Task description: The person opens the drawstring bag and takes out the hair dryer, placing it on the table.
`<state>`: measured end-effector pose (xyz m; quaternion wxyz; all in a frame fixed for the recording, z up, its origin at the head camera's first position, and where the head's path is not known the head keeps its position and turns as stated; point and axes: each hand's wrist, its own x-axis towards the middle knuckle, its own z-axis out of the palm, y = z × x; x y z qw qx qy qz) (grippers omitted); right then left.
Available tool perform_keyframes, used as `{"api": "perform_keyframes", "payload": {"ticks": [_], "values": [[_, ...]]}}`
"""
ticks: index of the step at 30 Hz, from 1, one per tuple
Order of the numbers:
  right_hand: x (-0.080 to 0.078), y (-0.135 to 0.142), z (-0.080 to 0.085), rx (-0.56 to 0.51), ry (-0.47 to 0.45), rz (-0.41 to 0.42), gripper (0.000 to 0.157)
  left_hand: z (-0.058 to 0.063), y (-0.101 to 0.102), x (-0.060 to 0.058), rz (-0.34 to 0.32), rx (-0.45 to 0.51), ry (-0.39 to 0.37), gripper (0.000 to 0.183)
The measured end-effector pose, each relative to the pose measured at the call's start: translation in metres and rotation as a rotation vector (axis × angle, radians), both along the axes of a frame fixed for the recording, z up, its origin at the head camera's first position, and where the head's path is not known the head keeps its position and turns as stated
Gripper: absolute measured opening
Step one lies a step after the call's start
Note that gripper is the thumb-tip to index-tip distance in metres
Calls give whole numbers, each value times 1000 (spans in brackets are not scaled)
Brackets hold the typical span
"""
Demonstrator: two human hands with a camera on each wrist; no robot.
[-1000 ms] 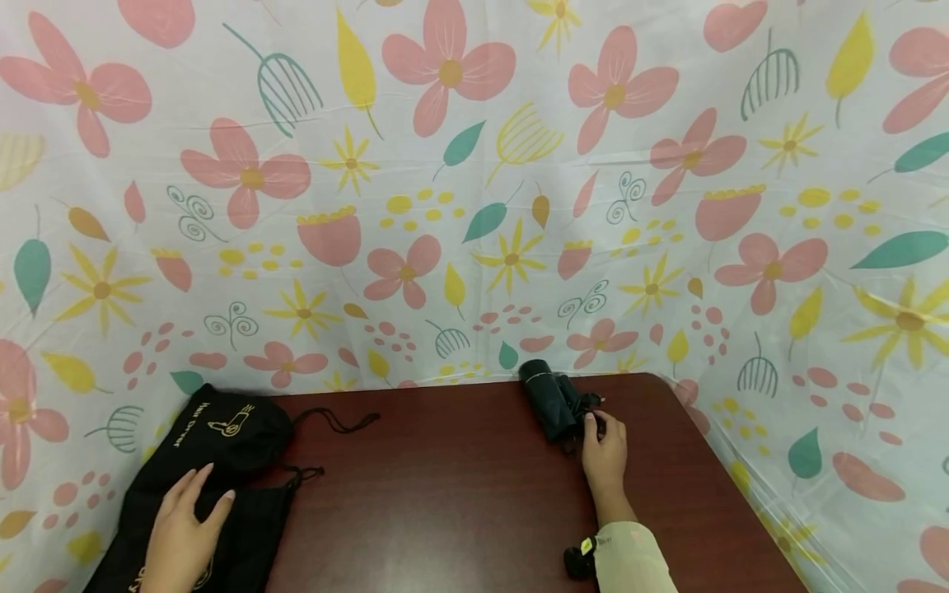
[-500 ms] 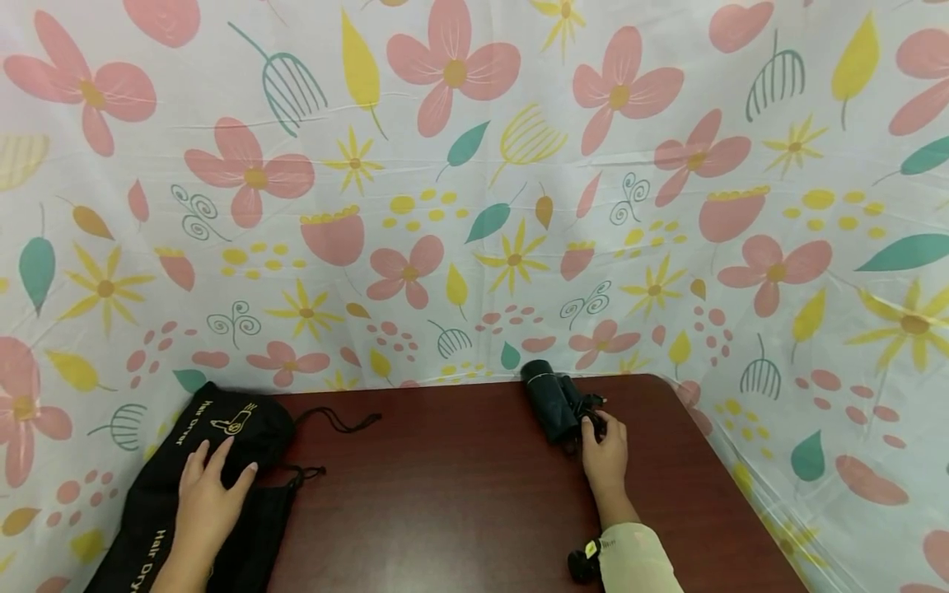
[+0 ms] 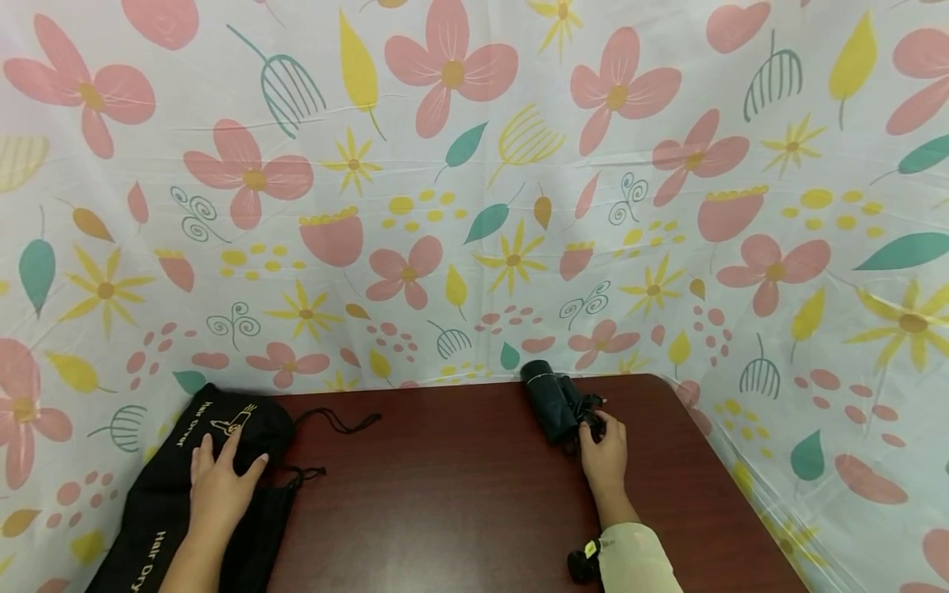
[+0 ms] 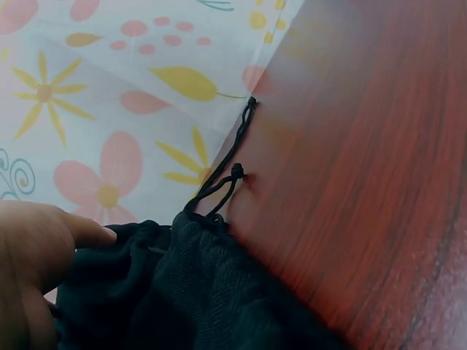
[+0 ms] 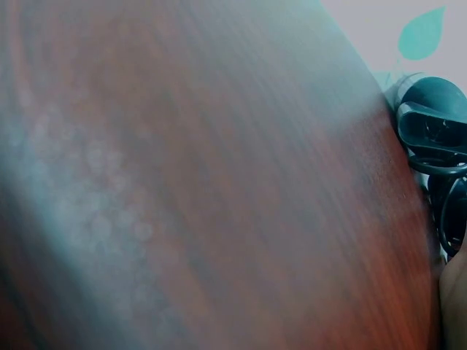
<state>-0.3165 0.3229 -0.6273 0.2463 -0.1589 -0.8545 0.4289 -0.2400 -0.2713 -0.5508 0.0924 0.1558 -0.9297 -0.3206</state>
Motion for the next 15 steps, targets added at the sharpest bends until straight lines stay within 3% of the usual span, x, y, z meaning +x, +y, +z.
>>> {"api": "perform_keyframes", "payload": {"ticks": [15], "values": [[1,0,2,0,-6,0,43,-6,4,-7,-35,18,-15,70]]}}
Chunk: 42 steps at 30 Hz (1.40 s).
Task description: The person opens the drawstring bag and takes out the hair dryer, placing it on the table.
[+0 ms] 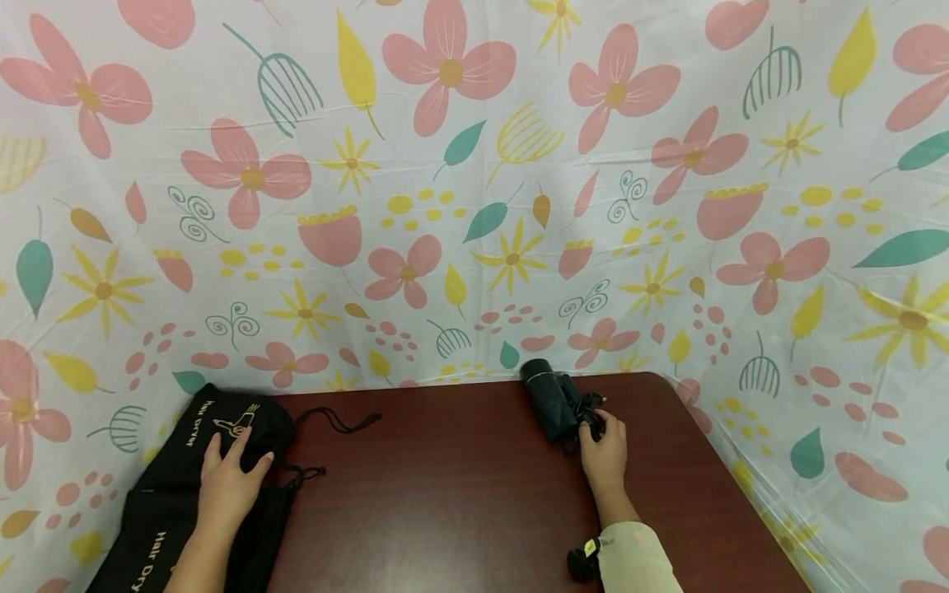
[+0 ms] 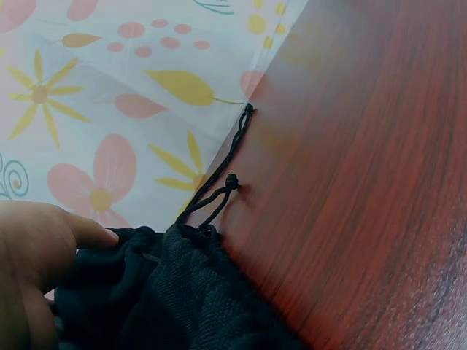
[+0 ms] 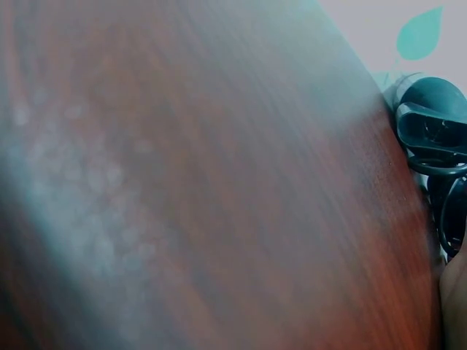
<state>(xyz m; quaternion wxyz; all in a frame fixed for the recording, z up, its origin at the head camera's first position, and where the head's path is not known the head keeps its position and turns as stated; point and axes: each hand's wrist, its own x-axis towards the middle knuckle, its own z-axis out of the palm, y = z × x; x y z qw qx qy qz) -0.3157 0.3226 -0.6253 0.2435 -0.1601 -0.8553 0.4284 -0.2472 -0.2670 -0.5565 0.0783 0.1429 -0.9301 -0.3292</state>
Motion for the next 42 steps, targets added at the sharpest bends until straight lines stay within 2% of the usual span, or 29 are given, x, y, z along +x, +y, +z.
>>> {"api": "perform_keyframes", "payload": {"ticks": [11,26,42], "values": [[-1,0,-2,-11,5,-3,42,-1,3,-2,-23,7,7,65],[-1,1,-2,-9,7,-5,42,0,4,-6,-12,17,39,59],[-2,1,0,-94,12,-26,44,4,12,-5,-8,51,61,55]]}}
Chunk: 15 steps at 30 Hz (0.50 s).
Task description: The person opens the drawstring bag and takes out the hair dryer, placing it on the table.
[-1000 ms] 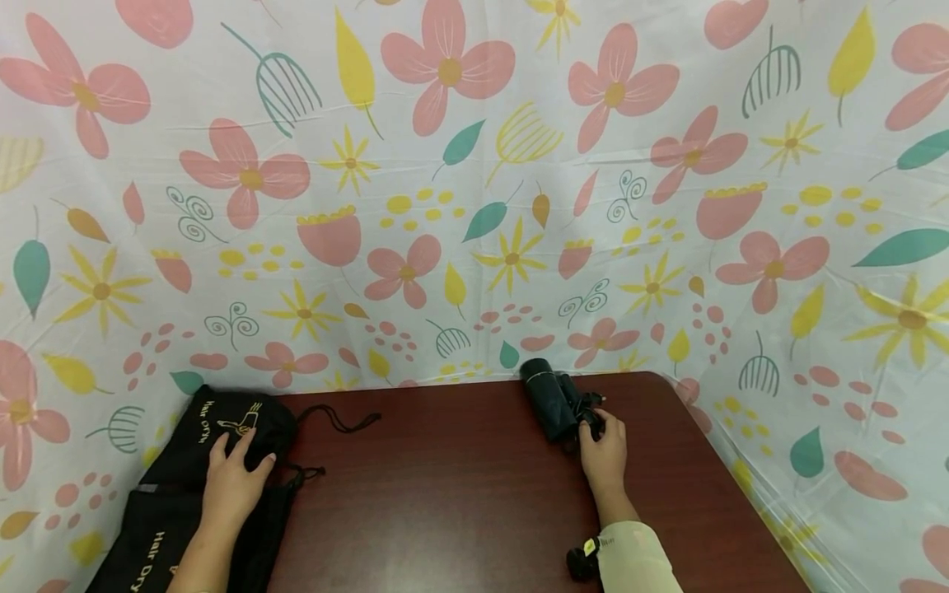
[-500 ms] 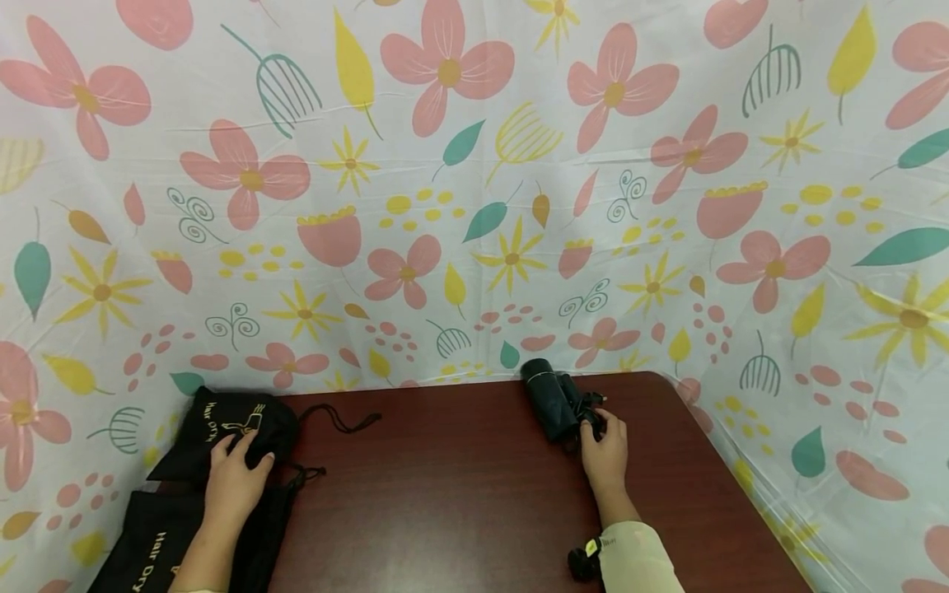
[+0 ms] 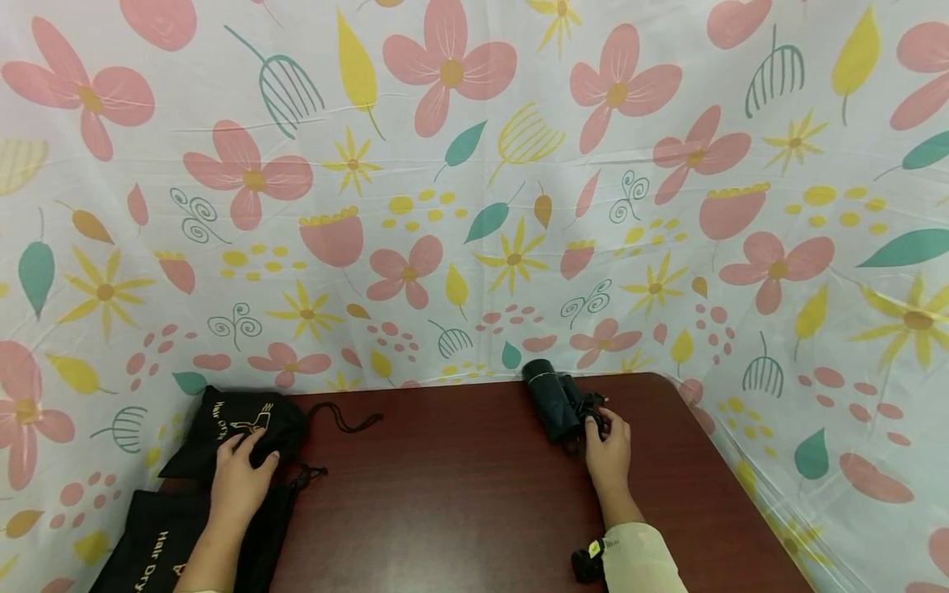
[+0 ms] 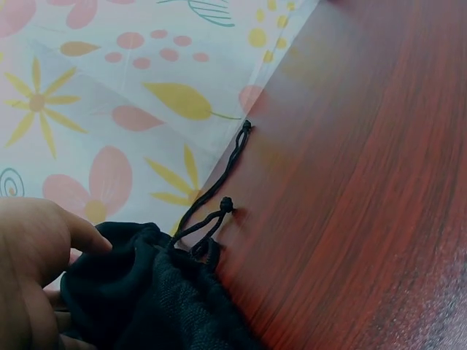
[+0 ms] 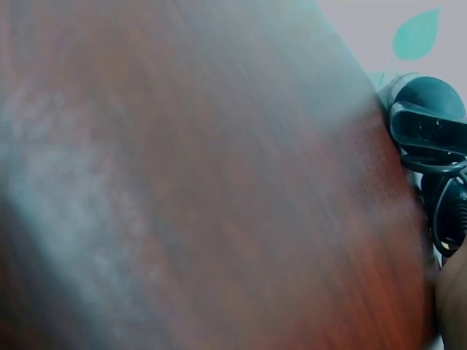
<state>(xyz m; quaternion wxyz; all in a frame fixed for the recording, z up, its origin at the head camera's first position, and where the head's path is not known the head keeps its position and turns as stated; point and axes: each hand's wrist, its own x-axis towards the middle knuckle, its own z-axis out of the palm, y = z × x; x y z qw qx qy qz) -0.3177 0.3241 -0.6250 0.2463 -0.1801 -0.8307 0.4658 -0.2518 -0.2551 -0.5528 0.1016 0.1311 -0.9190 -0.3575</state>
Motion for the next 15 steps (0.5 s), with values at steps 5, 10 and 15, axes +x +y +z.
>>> {"api": "perform_keyframes", "payload": {"ticks": [5,10,15], "values": [[0,0,4,0,-8,20,46,-2,1,-1,-1,6,1,54],[2,-1,9,-13,-7,16,45,-4,2,-2,-9,15,5,53],[3,-6,17,-35,11,16,45,-4,4,-2,-13,21,2,53]]}}
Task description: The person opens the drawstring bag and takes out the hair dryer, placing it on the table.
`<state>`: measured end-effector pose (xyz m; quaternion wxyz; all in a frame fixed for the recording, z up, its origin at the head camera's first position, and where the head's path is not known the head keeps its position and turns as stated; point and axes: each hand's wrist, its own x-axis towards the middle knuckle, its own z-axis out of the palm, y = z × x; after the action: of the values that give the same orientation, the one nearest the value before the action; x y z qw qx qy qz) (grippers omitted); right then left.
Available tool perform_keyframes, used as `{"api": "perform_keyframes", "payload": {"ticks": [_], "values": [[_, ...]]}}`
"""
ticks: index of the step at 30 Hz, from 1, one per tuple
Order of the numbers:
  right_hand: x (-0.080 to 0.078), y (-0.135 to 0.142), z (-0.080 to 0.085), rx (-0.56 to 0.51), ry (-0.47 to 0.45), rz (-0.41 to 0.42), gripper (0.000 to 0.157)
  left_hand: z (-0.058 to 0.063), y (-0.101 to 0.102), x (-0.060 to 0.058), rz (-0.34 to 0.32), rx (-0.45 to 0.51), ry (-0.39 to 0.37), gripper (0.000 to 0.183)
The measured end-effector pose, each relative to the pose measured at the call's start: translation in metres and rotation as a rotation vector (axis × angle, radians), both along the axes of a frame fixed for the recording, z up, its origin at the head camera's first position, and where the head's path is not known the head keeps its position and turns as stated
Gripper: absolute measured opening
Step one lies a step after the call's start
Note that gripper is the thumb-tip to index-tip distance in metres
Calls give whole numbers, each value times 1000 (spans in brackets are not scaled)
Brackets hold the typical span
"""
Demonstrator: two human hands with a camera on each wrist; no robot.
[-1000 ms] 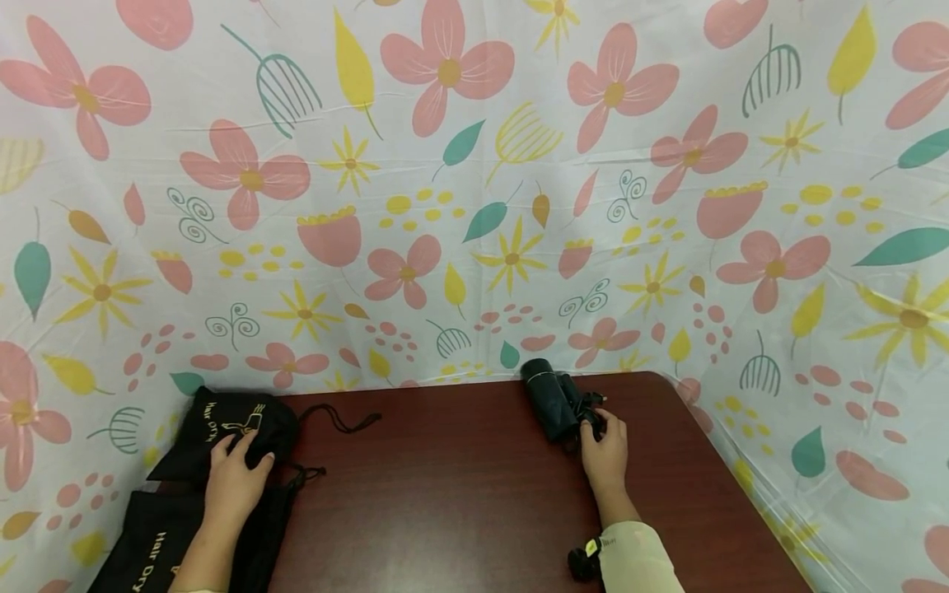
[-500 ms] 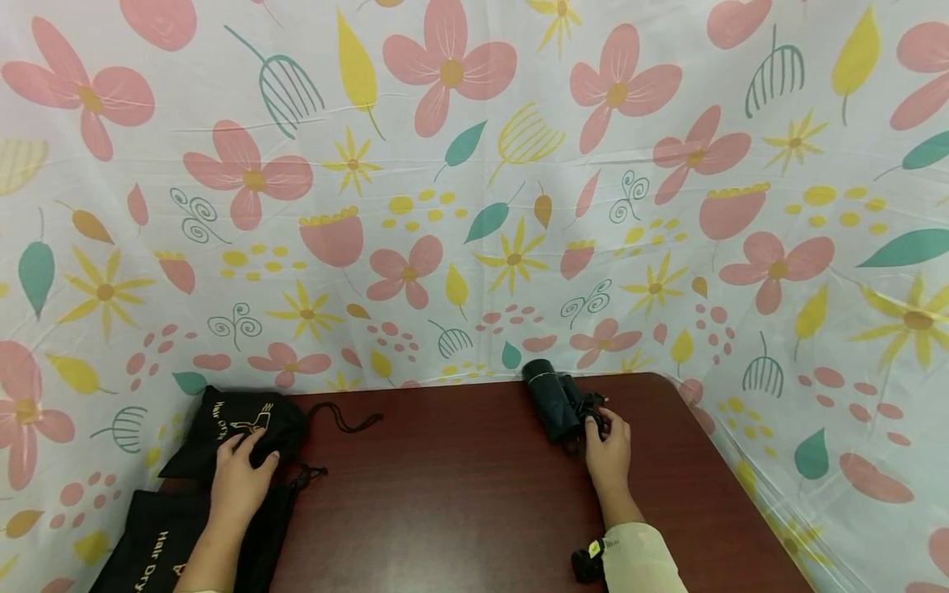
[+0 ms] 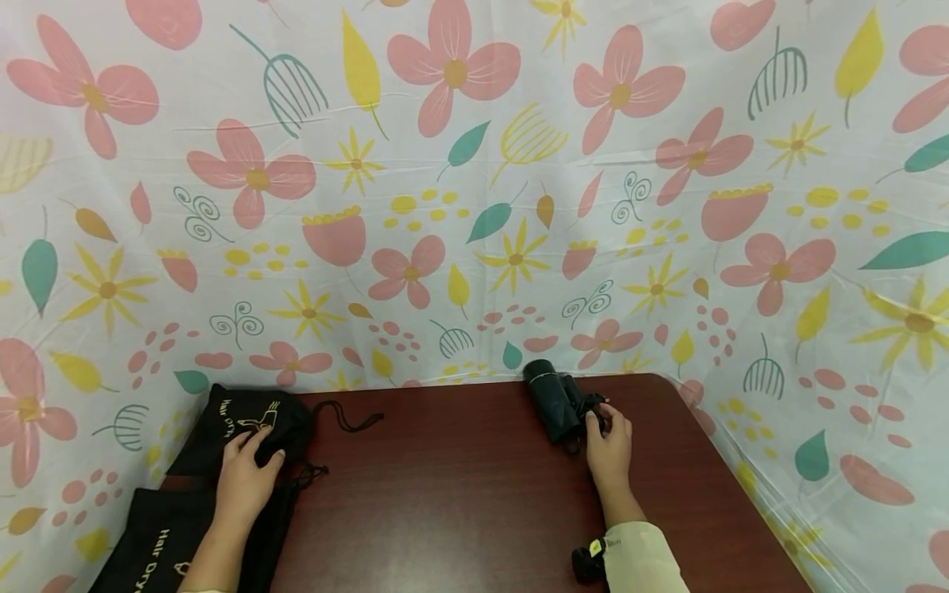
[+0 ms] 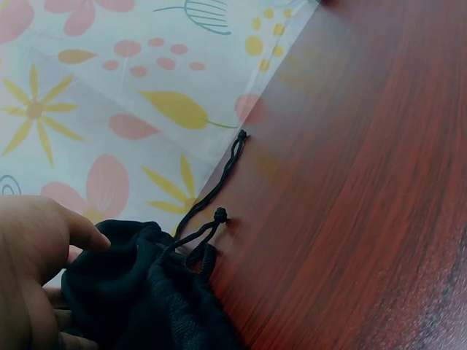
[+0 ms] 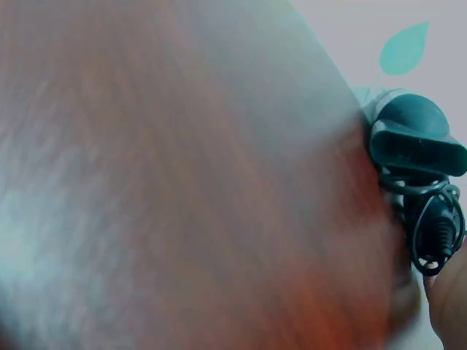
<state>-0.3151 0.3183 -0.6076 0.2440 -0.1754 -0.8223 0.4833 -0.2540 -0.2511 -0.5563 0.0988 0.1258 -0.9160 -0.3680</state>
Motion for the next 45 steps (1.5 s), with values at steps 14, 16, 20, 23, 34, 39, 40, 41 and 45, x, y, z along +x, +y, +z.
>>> {"api": "perform_keyframes", "payload": {"ticks": [14,16,20,23,34,39,40,41,45], "values": [[1,-15,22,-38,103,47,43,4,10,0,-17,4,14,52],[1,-18,25,-36,132,54,41,3,12,0,-15,2,13,52],[2,-25,31,-24,171,67,37,2,16,-1,-14,3,18,51],[3,-31,35,-12,167,78,36,2,19,-1,-22,5,24,50],[4,-52,47,-11,211,138,36,1,27,-1,-54,5,28,50],[6,-61,50,-37,197,193,37,2,32,-1,-60,8,24,49],[6,-62,50,-46,191,207,38,2,33,-2,-63,10,20,49],[7,-64,51,-56,183,219,39,2,34,-2,-64,11,16,50],[8,-69,52,-83,153,255,42,3,37,-1,-78,16,1,50]]}}
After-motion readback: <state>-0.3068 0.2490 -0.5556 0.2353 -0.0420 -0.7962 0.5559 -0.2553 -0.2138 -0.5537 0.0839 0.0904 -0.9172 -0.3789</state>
